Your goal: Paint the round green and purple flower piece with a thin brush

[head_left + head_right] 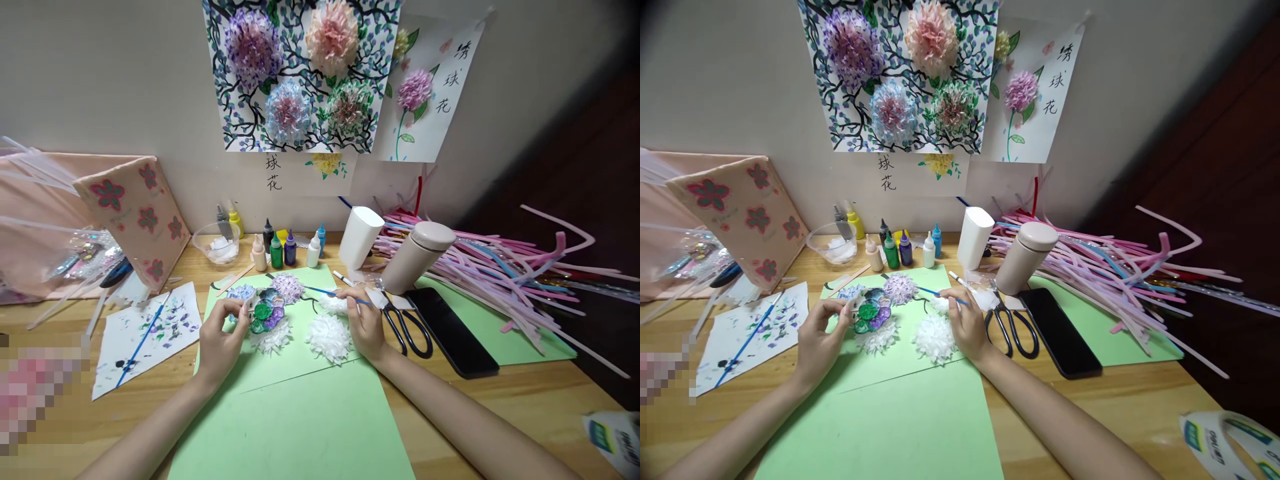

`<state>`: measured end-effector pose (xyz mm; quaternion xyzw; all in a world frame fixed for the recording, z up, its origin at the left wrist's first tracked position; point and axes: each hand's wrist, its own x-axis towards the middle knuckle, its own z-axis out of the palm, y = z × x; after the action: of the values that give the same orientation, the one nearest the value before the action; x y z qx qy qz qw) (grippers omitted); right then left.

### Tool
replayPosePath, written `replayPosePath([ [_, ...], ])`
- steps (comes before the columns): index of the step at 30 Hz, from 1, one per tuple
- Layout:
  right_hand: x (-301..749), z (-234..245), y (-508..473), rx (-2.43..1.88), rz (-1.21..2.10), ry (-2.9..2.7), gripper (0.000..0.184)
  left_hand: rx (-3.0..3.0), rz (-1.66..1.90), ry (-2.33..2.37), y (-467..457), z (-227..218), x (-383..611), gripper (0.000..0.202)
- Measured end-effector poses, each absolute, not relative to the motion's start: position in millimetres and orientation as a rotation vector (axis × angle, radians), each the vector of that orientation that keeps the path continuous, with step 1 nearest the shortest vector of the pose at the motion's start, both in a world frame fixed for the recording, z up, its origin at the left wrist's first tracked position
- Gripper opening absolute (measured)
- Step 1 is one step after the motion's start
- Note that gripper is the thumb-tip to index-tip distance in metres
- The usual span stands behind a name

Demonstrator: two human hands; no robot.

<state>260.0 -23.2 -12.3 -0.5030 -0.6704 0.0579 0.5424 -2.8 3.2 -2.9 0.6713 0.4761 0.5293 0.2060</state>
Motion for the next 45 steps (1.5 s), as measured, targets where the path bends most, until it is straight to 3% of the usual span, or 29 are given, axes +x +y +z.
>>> replayPosePath([
  [45,261.6,-11.4,-21.5,-1.177,0.161,-1.457,0.02,1.862,1.473,1.369,3.8,-4.8,-3.2,0.013],
])
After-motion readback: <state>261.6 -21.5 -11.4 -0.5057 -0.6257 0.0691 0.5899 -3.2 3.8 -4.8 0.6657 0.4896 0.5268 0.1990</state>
